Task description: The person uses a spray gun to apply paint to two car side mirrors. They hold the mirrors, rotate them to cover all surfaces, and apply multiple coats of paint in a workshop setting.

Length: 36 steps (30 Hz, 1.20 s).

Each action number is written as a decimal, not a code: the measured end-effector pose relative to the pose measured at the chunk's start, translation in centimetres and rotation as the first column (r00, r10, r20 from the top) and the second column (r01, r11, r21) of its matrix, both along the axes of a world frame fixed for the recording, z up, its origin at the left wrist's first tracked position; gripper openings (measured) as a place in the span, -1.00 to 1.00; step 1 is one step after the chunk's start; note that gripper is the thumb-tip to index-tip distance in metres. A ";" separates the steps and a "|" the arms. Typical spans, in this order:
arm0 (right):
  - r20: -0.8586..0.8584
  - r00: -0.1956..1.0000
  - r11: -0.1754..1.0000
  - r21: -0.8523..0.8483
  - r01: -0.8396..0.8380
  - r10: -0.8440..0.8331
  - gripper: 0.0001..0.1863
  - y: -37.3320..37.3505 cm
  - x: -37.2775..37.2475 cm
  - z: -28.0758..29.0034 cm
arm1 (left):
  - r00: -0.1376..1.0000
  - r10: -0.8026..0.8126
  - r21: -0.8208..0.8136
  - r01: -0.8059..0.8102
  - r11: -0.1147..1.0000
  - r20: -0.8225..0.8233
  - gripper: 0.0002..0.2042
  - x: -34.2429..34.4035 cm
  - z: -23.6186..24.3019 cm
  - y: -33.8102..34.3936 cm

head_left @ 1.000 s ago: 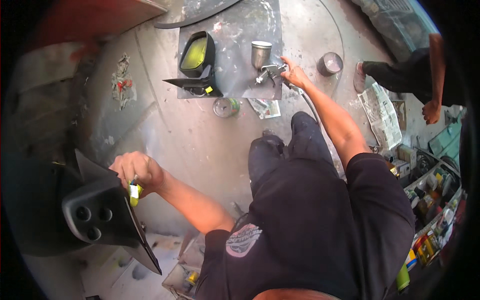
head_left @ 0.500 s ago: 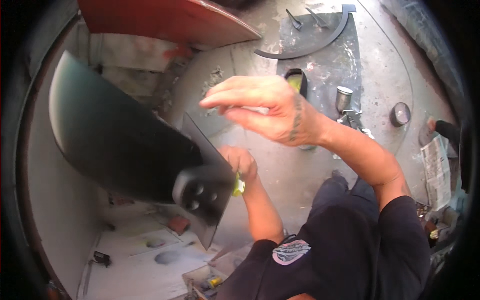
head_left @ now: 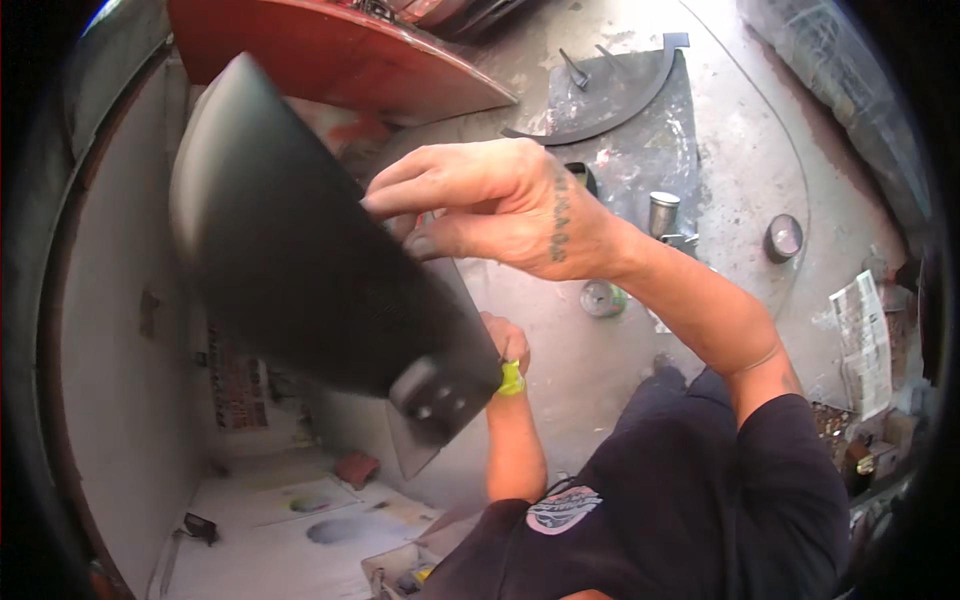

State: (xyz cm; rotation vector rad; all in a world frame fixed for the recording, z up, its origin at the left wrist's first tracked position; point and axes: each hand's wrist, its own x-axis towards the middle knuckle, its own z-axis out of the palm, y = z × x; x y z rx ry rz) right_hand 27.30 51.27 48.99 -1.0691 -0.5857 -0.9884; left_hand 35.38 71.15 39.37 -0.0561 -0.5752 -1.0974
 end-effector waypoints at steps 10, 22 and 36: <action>-0.217 0.973 0.937 0.349 0.007 0.073 -0.75 -0.7 -3.4 -8.1 | 0.516 0.299 0.362 -0.820 0.443 0.803 -0.57 -1.5 -0.6 3.4; -0.186 0.982 0.878 0.471 0.082 0.008 -0.68 1.0 -4.2 -12.0 | 0.925 0.345 0.370 -0.381 0.847 0.161 -0.51 -0.5 -3.1 5.3; -0.059 0.996 0.891 0.446 0.090 -0.071 -0.59 1.7 -3.9 -6.3 | 0.640 0.490 0.047 -0.634 0.772 0.592 -0.55 -0.3 4.9 4.1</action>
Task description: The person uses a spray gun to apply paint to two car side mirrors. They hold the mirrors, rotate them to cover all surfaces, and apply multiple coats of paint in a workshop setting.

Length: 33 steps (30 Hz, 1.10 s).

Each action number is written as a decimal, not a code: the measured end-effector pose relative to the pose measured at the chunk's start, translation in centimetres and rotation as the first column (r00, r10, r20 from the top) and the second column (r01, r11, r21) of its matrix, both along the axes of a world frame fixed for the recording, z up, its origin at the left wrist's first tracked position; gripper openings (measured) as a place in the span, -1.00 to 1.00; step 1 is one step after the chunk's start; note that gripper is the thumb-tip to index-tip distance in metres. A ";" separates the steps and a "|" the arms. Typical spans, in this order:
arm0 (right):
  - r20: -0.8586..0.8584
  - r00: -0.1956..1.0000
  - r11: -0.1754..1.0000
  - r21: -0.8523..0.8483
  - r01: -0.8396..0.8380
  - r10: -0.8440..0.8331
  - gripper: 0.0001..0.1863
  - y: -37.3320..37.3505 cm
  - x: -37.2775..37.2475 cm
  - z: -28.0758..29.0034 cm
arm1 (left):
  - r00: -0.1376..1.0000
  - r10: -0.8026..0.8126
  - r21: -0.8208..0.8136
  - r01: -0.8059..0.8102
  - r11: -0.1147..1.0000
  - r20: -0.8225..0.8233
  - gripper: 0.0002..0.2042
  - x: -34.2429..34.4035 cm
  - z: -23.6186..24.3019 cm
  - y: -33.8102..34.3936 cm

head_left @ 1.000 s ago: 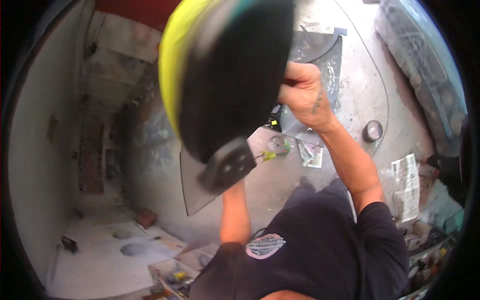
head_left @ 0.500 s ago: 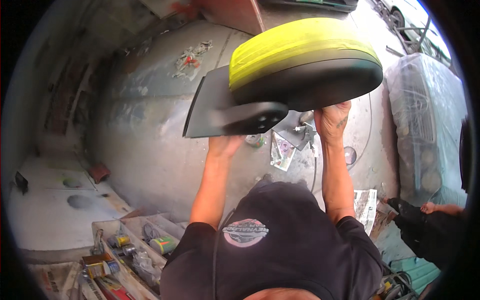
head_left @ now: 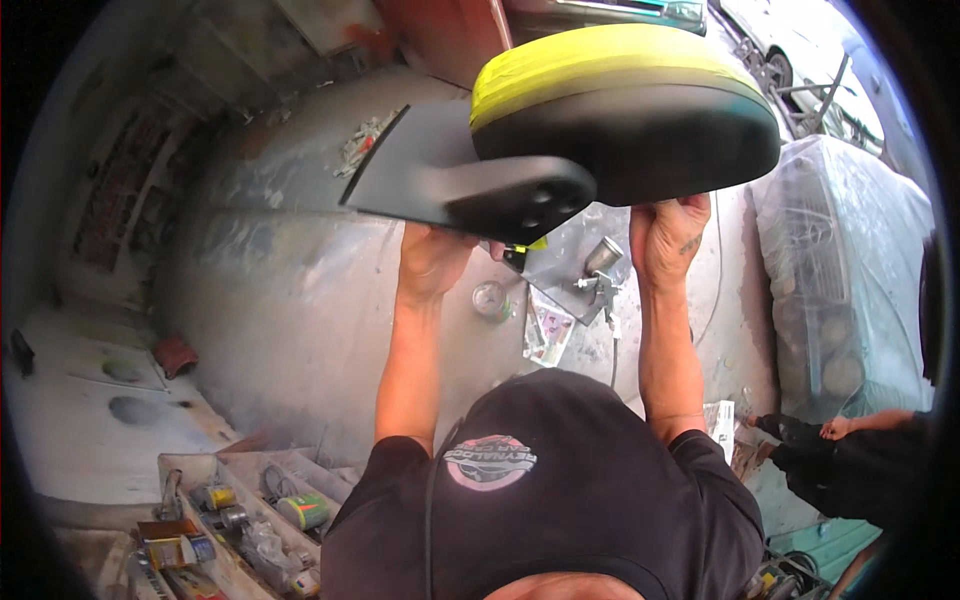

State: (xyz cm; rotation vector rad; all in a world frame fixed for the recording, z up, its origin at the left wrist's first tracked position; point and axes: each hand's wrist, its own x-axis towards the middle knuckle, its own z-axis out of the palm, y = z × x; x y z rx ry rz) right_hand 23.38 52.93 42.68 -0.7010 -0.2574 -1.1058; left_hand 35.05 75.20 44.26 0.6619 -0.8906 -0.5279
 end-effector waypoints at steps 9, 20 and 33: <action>0.012 0.992 0.981 -0.147 0.127 -0.126 -0.45 1.7 -0.2 6.5 | 0.720 0.492 -0.032 -0.549 0.835 0.489 -0.51 1.7 3.5 -0.6; 0.030 0.976 0.933 -0.288 0.215 -0.215 -0.55 2.8 -0.1 12.5 | 0.665 0.604 -0.241 -0.561 0.792 0.438 -0.44 0.5 8.0 -1.3; 0.078 0.940 0.833 -0.444 0.330 -0.331 -0.50 5.9 -0.5 15.8 | 0.557 0.798 -0.431 -0.677 0.596 0.229 -0.48 0.9 8.4 -1.9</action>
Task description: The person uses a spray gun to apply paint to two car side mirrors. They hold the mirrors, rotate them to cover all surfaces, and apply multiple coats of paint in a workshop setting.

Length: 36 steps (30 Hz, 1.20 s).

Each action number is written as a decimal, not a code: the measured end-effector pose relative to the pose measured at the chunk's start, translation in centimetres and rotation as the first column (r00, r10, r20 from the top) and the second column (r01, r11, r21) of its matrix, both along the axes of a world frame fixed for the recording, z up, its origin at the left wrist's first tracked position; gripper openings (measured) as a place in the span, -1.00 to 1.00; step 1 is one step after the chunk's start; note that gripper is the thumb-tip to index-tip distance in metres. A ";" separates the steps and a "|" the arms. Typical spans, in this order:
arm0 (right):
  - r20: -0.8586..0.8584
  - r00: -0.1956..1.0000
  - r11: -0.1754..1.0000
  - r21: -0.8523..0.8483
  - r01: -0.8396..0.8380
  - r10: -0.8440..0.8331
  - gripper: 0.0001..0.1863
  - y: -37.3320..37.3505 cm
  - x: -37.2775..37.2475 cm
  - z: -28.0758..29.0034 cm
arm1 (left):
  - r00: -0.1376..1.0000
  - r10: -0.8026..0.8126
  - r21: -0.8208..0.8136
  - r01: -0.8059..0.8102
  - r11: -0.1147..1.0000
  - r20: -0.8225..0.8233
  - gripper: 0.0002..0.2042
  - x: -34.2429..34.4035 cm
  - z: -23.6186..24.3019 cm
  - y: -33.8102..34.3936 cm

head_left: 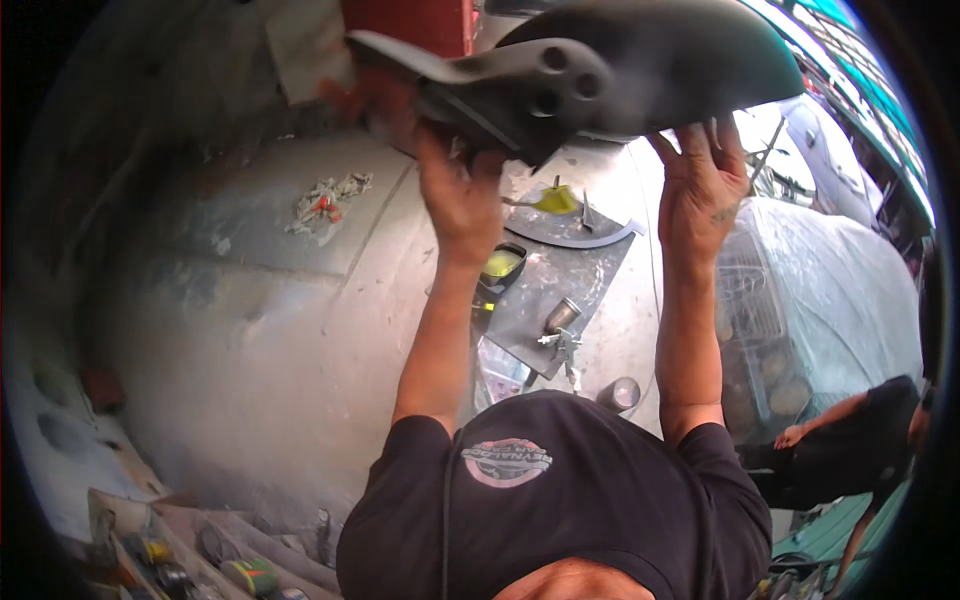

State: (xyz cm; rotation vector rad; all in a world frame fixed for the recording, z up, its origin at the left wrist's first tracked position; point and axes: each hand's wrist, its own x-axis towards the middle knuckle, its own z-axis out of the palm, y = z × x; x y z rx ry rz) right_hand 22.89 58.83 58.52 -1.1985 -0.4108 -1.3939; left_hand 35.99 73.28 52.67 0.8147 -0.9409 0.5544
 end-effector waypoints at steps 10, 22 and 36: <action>-0.339 0.881 0.932 -0.270 0.243 -0.328 -0.42 6.3 -1.8 3.8 | 0.907 -0.368 -0.131 0.347 0.929 -0.203 -0.46 3.3 -3.5 0.7; -0.300 0.811 0.765 -0.591 0.255 -0.502 -0.36 6.4 0.0 5.5 | 0.858 -0.420 -0.231 0.362 0.903 -0.297 -0.28 4.1 -6.8 1.1; -0.145 0.830 0.509 -0.841 0.184 -0.539 -0.45 9.7 3.4 -7.1 | 0.772 -0.522 -0.308 0.430 0.849 -0.363 -0.39 4.6 -7.5 -1.2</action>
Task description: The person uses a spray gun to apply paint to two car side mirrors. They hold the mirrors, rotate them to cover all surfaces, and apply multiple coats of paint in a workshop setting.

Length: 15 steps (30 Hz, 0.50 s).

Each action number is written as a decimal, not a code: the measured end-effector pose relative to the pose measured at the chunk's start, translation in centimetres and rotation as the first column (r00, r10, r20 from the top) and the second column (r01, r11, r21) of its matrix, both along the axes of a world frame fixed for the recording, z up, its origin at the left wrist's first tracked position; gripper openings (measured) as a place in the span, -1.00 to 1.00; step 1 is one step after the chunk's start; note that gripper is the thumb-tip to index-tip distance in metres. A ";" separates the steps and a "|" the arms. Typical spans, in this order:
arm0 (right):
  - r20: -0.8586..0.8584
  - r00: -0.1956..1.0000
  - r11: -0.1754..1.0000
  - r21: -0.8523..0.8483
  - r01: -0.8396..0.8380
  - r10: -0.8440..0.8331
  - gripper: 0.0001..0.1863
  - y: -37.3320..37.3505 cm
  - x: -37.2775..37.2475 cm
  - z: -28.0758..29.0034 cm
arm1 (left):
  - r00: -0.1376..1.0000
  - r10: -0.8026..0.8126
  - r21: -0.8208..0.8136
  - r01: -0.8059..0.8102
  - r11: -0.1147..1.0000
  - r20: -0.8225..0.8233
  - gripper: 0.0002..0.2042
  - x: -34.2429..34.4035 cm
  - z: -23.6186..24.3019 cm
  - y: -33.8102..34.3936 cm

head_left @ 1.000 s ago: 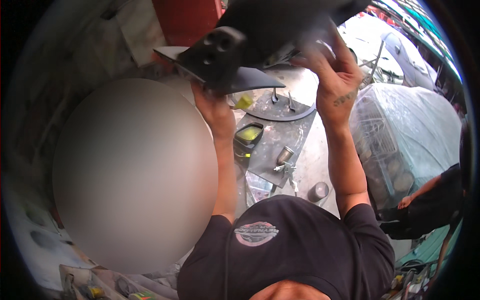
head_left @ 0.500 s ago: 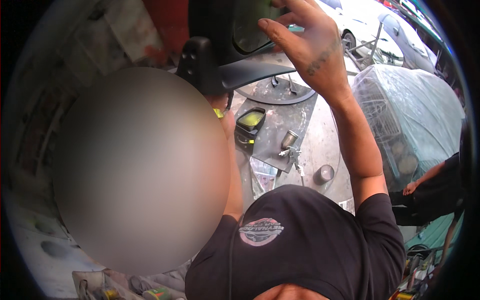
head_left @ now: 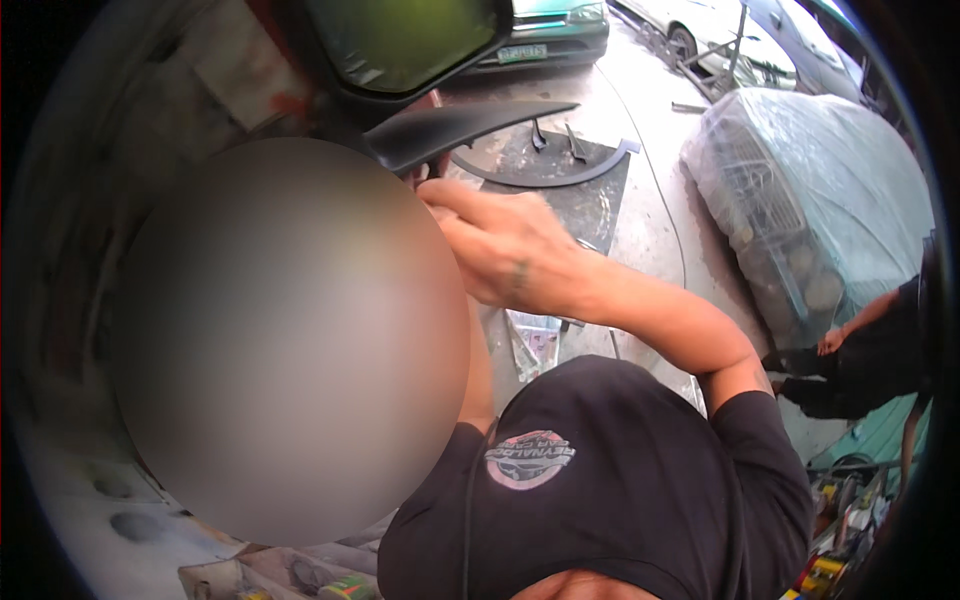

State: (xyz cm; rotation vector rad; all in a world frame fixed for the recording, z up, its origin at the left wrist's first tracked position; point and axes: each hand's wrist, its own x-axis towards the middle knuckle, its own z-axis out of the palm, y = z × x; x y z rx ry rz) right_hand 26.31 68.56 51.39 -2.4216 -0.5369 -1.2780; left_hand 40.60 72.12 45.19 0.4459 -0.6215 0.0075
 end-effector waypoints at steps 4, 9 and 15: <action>-0.059 0.998 0.999 -0.041 -0.022 0.020 -0.53 -0.8 2.6 -3.0 | 0.997 0.060 0.039 -0.058 0.998 -0.040 -0.40 0.4 0.6 0.6; -0.041 0.998 0.983 -0.176 -0.055 0.048 -0.67 -3.0 2.4 -4.9 | 0.998 0.030 0.064 -0.026 0.998 -0.054 -0.38 0.6 0.4 1.0; -0.139 0.988 0.992 -0.115 0.048 -0.064 -0.59 -7.2 2.4 -8.9 | 0.996 -0.082 0.067 0.084 0.994 -0.030 -0.49 0.7 0.0 1.2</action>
